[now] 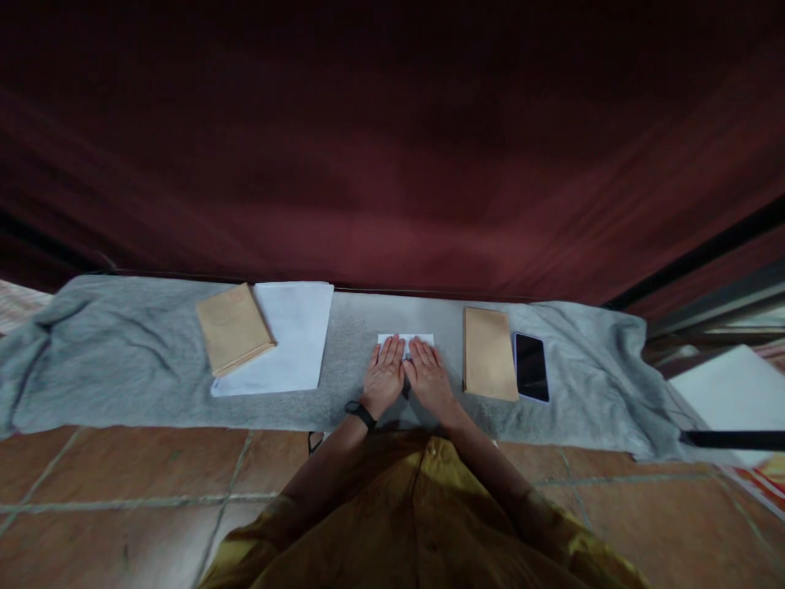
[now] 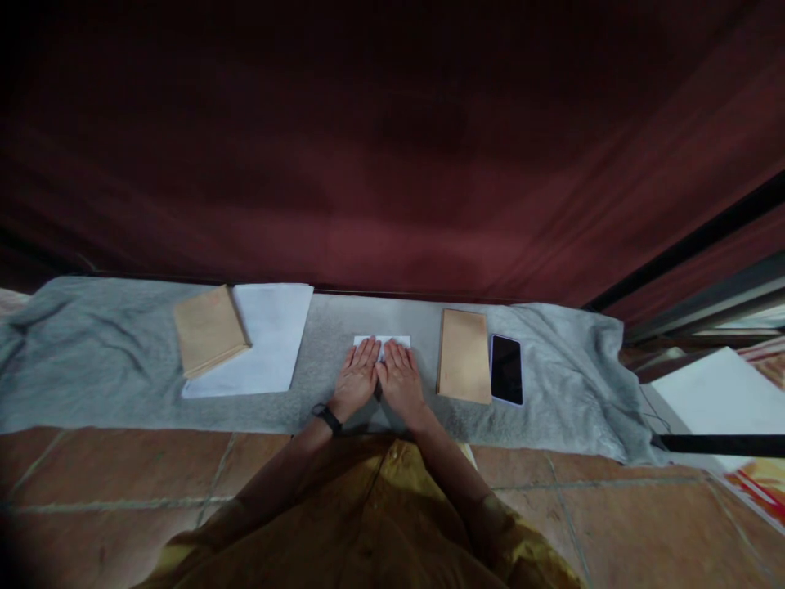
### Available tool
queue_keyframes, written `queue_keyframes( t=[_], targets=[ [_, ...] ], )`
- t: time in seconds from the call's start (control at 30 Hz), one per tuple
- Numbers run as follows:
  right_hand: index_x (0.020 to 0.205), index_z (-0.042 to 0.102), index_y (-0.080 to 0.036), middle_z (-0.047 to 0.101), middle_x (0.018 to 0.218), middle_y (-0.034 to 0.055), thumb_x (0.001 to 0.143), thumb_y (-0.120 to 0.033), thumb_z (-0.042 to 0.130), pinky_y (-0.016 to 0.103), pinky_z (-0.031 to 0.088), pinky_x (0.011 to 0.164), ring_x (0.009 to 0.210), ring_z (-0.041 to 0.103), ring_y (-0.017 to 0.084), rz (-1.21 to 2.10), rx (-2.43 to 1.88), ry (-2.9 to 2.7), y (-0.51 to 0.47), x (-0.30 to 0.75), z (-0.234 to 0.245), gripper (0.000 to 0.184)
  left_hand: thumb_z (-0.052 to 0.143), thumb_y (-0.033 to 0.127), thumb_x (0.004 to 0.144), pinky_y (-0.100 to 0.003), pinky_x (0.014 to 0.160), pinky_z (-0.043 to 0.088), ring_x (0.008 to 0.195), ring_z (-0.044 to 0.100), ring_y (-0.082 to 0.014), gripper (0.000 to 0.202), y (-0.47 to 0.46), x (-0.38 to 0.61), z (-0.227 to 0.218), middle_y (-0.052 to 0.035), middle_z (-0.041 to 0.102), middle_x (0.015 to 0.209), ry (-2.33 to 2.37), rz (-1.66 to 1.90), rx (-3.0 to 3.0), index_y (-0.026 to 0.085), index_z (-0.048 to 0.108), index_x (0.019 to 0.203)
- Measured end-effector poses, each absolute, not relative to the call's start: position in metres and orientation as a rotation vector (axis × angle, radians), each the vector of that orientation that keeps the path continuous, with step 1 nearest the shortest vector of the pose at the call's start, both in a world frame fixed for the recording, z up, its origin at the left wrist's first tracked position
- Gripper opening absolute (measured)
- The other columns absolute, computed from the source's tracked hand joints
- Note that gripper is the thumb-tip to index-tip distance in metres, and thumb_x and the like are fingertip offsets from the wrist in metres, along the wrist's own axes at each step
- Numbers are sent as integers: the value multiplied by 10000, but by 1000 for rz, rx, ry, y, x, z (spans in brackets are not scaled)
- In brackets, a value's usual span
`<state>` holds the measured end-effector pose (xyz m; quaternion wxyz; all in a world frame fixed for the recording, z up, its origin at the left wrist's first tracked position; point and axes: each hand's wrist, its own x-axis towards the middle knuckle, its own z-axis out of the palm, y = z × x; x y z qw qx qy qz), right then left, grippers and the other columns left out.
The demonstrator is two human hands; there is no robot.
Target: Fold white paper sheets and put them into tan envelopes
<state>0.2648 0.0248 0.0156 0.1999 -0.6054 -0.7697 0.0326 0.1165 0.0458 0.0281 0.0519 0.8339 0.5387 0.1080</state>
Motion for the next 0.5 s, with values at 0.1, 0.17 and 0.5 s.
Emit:
queue_keyframes(
  t=[0.1,0.17,0.5],
  targets=[
    [1541,448,-91,469,1584,170,1084,-330,368,508,293,1232,1502,399,269,58,-1697,-2152,31,263,11,522,289,237,1035,-472,1286,211,1567,265,-241,574,50,115,27,-125,361,1652,1668,339,2501,101,368,1587],
    [1543,436,-73,452,1591,186,1085,-344,383,520,292,1228,1504,393,279,10,-1701,-2140,34,264,7,535,297,261,1040,-465,1288,203,1563,274,-245,575,54,113,25,-131,362,1651,1696,361,2470,94,368,1586],
    [1554,410,-52,450,1585,225,1078,-373,385,529,298,1202,1463,423,308,-97,-1849,-1994,40,280,-4,575,300,319,1058,-454,1289,162,1561,281,-253,586,65,95,26,-158,367,1647,1842,360,2372,71,357,1585]
  ],
)
